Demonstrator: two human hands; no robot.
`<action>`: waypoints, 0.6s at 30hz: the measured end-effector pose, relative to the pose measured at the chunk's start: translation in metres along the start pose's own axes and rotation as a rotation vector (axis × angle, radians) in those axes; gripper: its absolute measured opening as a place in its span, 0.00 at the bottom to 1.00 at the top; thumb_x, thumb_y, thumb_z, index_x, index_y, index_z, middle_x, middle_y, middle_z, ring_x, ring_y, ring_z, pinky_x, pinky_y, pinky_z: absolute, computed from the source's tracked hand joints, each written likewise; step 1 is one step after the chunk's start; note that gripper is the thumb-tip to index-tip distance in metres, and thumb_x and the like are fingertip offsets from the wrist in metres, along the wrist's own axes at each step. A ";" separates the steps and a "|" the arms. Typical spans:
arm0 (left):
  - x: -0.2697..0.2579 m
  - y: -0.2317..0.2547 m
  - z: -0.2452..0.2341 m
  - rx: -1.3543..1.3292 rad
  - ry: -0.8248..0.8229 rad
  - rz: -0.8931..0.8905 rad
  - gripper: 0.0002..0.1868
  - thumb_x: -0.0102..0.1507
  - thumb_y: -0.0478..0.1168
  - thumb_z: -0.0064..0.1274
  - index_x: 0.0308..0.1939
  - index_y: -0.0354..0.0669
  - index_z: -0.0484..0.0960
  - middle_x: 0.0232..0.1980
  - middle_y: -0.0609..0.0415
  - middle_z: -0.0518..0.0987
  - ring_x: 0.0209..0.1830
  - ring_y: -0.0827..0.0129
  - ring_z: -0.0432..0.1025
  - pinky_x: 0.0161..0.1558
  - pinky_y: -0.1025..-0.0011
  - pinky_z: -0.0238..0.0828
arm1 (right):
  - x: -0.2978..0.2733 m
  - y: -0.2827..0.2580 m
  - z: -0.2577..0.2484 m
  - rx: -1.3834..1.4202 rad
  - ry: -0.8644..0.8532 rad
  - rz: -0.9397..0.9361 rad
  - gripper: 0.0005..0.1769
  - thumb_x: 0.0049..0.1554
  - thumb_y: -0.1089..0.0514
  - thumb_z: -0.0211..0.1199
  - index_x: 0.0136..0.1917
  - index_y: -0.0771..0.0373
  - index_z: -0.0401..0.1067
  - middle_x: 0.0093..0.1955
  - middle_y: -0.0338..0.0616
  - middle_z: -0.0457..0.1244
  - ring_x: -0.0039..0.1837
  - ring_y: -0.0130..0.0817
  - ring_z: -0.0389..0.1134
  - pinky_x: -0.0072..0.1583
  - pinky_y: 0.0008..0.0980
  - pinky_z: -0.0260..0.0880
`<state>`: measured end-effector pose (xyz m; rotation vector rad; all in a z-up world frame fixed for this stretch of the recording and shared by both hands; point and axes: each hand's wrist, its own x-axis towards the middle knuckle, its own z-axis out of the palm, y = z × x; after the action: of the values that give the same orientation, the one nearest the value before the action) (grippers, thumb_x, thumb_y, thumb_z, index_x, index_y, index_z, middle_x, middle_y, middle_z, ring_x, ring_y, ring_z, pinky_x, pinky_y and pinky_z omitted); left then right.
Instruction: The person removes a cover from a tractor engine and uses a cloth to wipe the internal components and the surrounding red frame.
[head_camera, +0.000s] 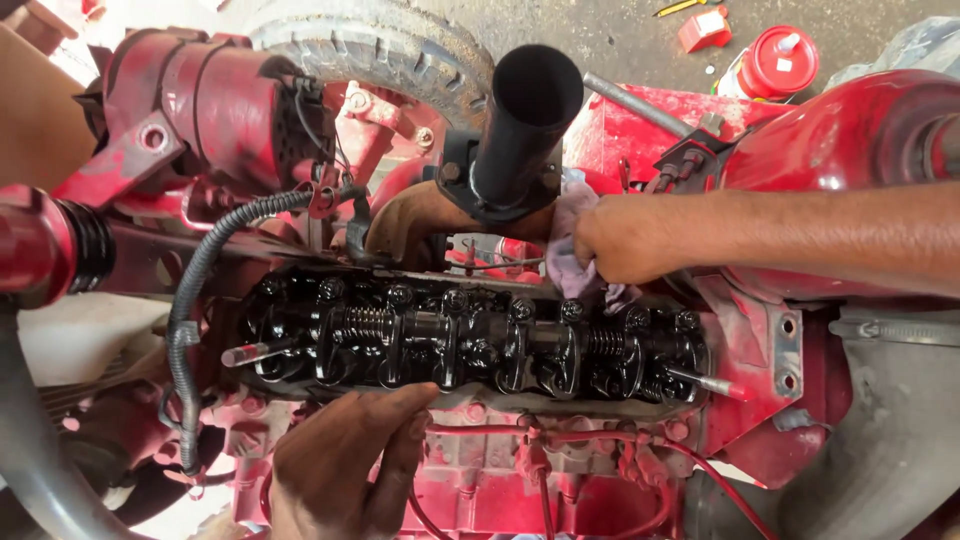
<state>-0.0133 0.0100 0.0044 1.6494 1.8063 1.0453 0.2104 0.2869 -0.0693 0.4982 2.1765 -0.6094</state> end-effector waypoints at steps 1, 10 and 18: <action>0.000 -0.002 0.000 -0.019 0.002 0.000 0.13 0.59 0.30 0.61 0.48 0.42 0.83 0.30 0.54 0.82 0.27 0.69 0.80 0.30 0.71 0.75 | -0.002 -0.002 -0.004 0.037 0.009 0.027 0.17 0.46 0.62 0.60 0.49 0.58 0.80 0.44 0.55 0.71 0.50 0.51 0.74 0.54 0.46 0.73; 0.004 0.001 -0.003 -0.045 0.042 0.053 0.14 0.59 0.30 0.61 0.48 0.42 0.82 0.36 0.53 0.84 0.31 0.68 0.81 0.34 0.71 0.78 | 0.025 -0.034 -0.004 0.367 0.326 -0.216 0.15 0.52 0.55 0.59 0.50 0.61 0.79 0.43 0.57 0.71 0.47 0.54 0.74 0.52 0.49 0.72; 0.004 -0.005 -0.009 -0.052 0.008 0.133 0.14 0.59 0.29 0.62 0.49 0.39 0.82 0.34 0.52 0.82 0.27 0.64 0.76 0.30 0.66 0.73 | 0.028 -0.067 -0.010 0.417 0.470 -0.173 0.17 0.56 0.57 0.56 0.56 0.58 0.78 0.46 0.58 0.71 0.52 0.54 0.73 0.54 0.50 0.71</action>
<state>-0.0241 0.0123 0.0067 1.7560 1.6781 1.1475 0.1518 0.2426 -0.0687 0.7347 2.5584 -1.1495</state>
